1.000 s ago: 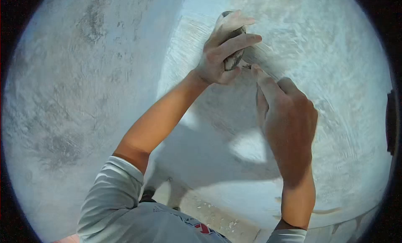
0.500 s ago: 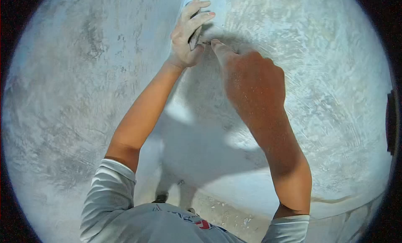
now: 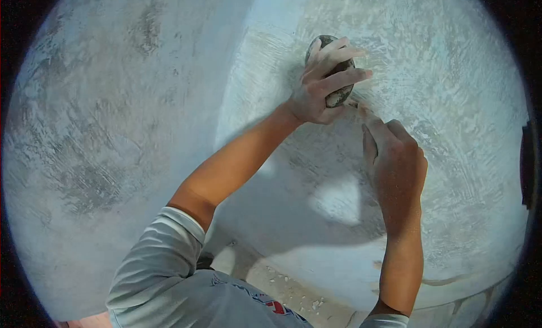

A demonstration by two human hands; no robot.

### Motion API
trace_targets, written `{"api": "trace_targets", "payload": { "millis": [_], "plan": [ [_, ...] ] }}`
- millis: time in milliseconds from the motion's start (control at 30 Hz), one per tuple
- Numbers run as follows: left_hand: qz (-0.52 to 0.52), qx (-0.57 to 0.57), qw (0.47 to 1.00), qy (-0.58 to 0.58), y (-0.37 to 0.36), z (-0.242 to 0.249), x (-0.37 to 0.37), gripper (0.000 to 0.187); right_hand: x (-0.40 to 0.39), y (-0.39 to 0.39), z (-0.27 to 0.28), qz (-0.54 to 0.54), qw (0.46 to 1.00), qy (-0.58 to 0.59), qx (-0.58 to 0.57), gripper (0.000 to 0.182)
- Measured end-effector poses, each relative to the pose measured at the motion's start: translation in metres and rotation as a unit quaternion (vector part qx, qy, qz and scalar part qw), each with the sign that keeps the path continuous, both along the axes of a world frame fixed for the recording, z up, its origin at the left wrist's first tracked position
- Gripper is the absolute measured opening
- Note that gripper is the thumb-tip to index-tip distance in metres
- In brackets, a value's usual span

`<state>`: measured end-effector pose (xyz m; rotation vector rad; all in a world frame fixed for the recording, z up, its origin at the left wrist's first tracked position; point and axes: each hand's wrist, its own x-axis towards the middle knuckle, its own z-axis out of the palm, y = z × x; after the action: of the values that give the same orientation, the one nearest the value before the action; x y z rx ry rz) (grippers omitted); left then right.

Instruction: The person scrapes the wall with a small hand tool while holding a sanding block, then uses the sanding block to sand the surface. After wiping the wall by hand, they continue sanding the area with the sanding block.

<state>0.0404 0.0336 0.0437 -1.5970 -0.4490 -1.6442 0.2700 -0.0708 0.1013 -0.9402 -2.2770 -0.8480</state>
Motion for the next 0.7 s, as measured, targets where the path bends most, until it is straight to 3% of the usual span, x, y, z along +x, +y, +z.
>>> {"api": "trace_targets", "payload": {
  "millis": [133,233,333,367,467,500,700],
  "plan": [
    [-0.004,0.024,1.000,0.006,0.002,0.003,-0.018,0.055,-0.017,0.004,0.003,0.021,1.000,-0.006,-0.003,0.038],
    [-0.038,0.023,0.999,-0.016,0.004,0.002,-0.046,0.047,-0.046,0.016,0.002,0.051,0.999,-0.013,-0.005,0.039],
    [0.003,0.010,1.000,0.004,0.009,0.001,-0.085,0.053,-0.075,0.022,-0.003,0.041,0.998,-0.038,0.014,0.039],
    [0.024,0.031,0.999,0.019,0.011,0.004,-0.098,0.057,-0.086,0.030,0.000,0.060,0.997,-0.041,-0.032,0.038],
    [-0.009,0.035,0.999,0.011,0.005,0.003,-0.112,0.057,-0.103,0.023,-0.001,0.072,0.997,-0.029,-0.016,0.037],
    [0.025,0.028,0.999,0.005,0.011,0.000,-0.122,0.050,-0.113,0.022,-0.002,0.063,0.997,-0.037,-0.017,0.035],
    [0.050,0.029,0.998,0.024,0.000,0.003,-0.157,0.049,-0.144,0.029,0.004,0.084,0.994,-0.041,-0.061,0.031]
  ]
}}
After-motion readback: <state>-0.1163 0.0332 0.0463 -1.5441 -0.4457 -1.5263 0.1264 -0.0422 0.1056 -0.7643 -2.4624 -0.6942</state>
